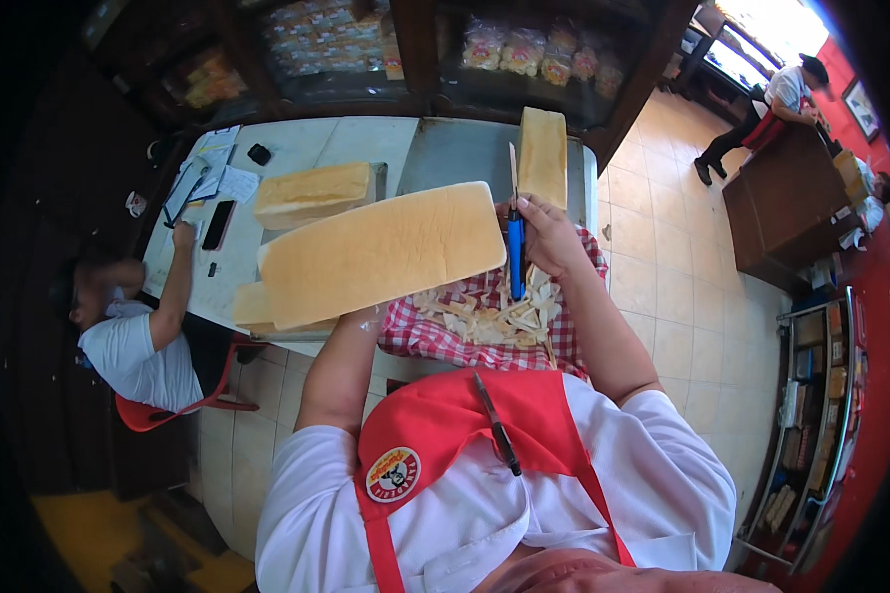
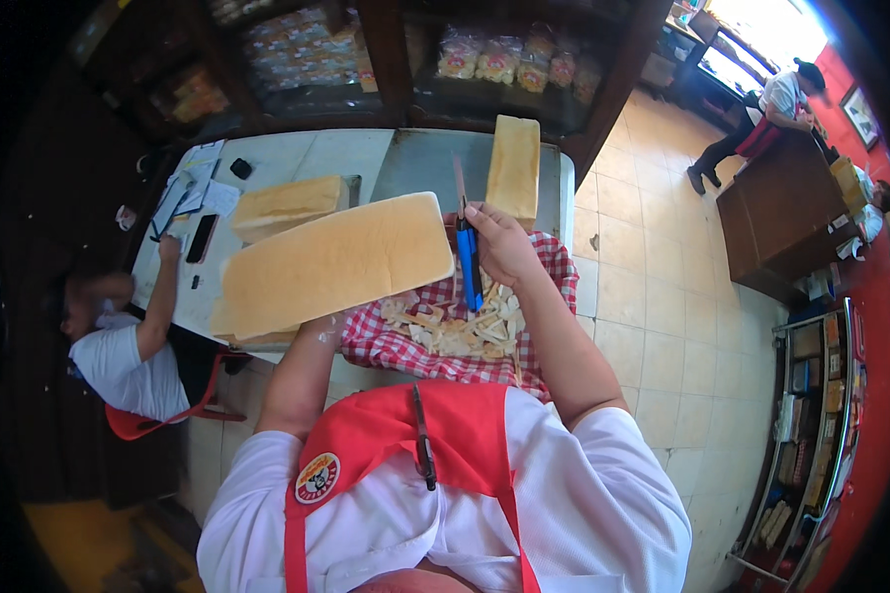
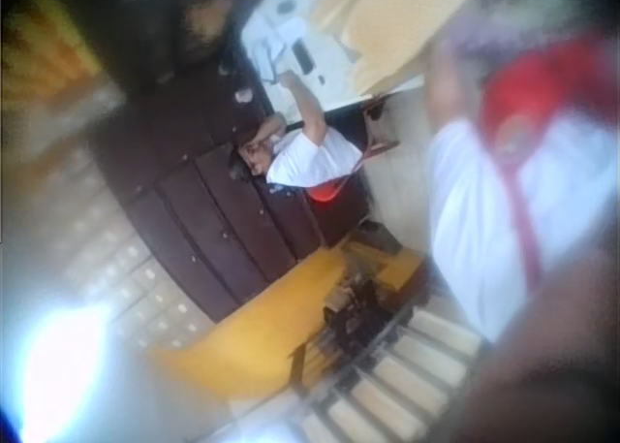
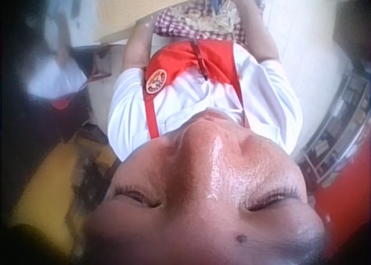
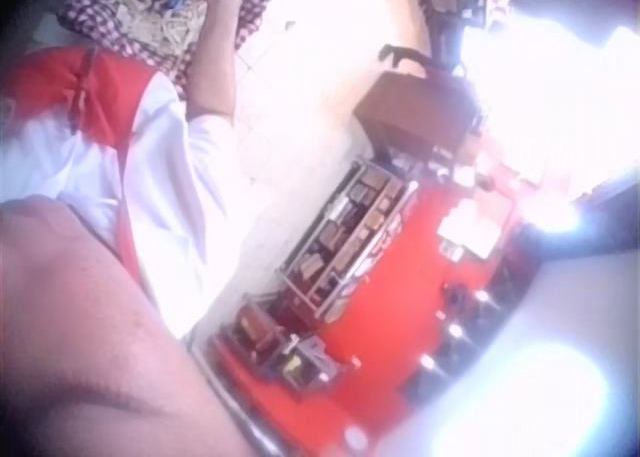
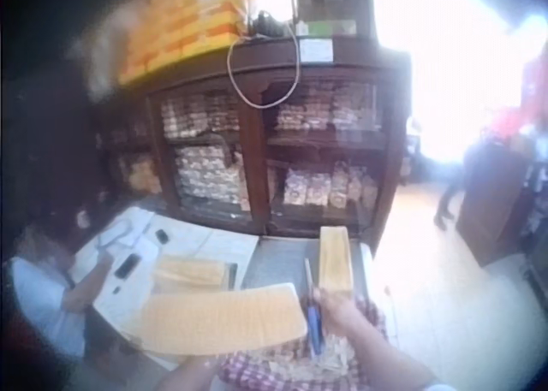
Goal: The person trims the crust from several loaves of bread using a knife and then places the loaves onto a metal tray.
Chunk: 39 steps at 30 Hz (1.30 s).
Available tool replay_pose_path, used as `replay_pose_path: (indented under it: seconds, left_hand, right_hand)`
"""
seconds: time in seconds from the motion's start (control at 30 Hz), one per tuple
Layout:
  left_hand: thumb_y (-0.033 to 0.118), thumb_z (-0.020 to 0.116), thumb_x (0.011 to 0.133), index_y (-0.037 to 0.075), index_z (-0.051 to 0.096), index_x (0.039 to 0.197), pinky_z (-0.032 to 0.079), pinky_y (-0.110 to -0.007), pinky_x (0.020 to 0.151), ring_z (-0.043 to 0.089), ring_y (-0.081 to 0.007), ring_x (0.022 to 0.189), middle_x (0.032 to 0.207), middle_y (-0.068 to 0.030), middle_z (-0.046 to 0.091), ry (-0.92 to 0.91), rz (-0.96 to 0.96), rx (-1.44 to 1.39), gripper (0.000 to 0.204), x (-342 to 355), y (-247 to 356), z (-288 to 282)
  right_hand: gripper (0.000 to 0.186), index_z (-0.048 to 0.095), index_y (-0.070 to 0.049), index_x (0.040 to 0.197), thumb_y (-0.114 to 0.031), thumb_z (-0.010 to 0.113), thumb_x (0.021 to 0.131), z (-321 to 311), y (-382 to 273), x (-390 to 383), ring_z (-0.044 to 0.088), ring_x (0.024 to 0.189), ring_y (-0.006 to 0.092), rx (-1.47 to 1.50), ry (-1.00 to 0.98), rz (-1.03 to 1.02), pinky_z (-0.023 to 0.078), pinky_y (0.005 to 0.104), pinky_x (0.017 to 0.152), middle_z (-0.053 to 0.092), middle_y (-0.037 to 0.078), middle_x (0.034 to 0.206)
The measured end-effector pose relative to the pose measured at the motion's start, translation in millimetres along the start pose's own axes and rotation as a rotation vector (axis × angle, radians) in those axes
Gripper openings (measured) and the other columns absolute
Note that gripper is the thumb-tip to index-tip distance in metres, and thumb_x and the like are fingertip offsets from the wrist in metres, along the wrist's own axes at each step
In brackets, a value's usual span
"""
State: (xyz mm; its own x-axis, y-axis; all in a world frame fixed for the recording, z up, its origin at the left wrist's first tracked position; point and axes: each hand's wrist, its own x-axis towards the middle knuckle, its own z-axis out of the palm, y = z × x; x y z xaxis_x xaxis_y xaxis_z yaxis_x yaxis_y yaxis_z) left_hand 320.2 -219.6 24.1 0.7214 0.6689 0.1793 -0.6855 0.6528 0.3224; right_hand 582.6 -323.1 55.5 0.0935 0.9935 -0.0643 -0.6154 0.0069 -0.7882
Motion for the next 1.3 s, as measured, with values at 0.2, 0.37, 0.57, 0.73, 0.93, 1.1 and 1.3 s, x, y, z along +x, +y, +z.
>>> replay_pose_path:
  seconds: [0.2, 0.37, 0.57, 0.73, 0.93, 1.1, 1.3]
  left_hand:
    - [0.074, 0.033, 0.084, 0.012, 0.029, 0.145, 0.026, -0.065, 0.104, 0.034, -0.0395, 0.133, 0.147, -0.0193, 0.032, 0.036, -0.026, -0.036, 0.087, -13.7, -3.1, 3.0]
    - [0.074, 0.032, 0.084, 0.012, 0.029, 0.145, 0.027, -0.064, 0.105, 0.034, -0.0393, 0.132, 0.147, -0.0193, 0.032, 0.051, -0.039, -0.050, 0.087, -20.0, -5.5, 3.2]
    - [0.074, 0.032, 0.085, 0.012, 0.029, 0.145, 0.027, -0.064, 0.105, 0.035, -0.0391, 0.132, 0.147, -0.0193, 0.033, 0.056, -0.040, -0.054, 0.087, -23.1, -5.1, 5.2]
    - [0.074, 0.032, 0.085, 0.012, 0.029, 0.145, 0.028, -0.063, 0.105, 0.035, -0.0389, 0.132, 0.146, -0.0192, 0.033, 0.059, -0.035, -0.064, 0.086, -24.6, -4.0, 6.2]
    - [0.074, 0.031, 0.085, 0.012, 0.029, 0.145, 0.028, -0.062, 0.105, 0.036, -0.0387, 0.131, 0.146, -0.0192, 0.033, 0.057, -0.037, -0.066, 0.086, -25.3, -4.0, 6.5]
    - [0.075, 0.031, 0.085, 0.012, 0.030, 0.144, 0.029, -0.061, 0.105, 0.036, -0.0386, 0.131, 0.146, -0.0192, 0.033, 0.052, -0.026, -0.069, 0.086, -24.6, -1.4, 6.9]
    - [0.075, 0.030, 0.085, 0.012, 0.030, 0.144, 0.029, -0.061, 0.105, 0.037, -0.0384, 0.131, 0.146, -0.0191, 0.034, 0.025, -0.009, -0.068, 0.086, -13.3, 0.1, 9.4]
  right_hand:
    - [0.025, 0.065, -0.001, 0.097, -0.025, 0.065, 0.090, -5.8, -26.1, -5.8, 0.060, 0.076, 0.0102, -0.860, 0.039, -0.177, 0.048, 0.0248, 0.072, 0.067, 0.003, 0.084]
    - [0.026, 0.067, -0.001, 0.090, -0.026, 0.073, 0.083, 13.5, -46.2, -6.2, 0.061, 0.074, 0.0129, -1.203, 0.060, -0.179, 0.048, 0.0288, 0.069, 0.066, 0.006, 0.077]
    - [0.024, 0.067, -0.001, 0.087, -0.023, 0.075, 0.081, 17.4, -52.3, -5.2, 0.060, 0.072, 0.0136, -1.213, -0.009, -0.188, 0.048, 0.0299, 0.068, 0.067, 0.007, 0.078]
    - [0.023, 0.068, -0.001, 0.086, -0.022, 0.075, 0.080, -1.7, -56.0, -4.9, 0.060, 0.070, 0.0128, -1.206, -0.075, -0.102, 0.047, 0.0284, 0.067, 0.067, 0.006, 0.076]
    - [0.022, 0.069, -0.002, 0.087, -0.022, 0.075, 0.080, -7.4, -59.1, 0.4, 0.060, 0.070, 0.0126, -1.201, -0.107, -0.098, 0.047, 0.0282, 0.068, 0.067, 0.005, 0.076]
    - [0.023, 0.070, -0.003, 0.088, -0.024, 0.076, 0.079, -1.5, -57.0, 1.3, 0.061, 0.072, 0.0125, -1.229, -0.139, -0.120, 0.047, 0.0284, 0.069, 0.068, 0.005, 0.076]
    - [0.014, 0.071, -0.004, 0.086, -0.015, 0.076, 0.079, -30.9, -59.4, -21.3, 0.061, 0.072, 0.0092, -1.128, -0.196, 0.062, 0.048, 0.0262, 0.070, 0.069, 0.003, 0.079]
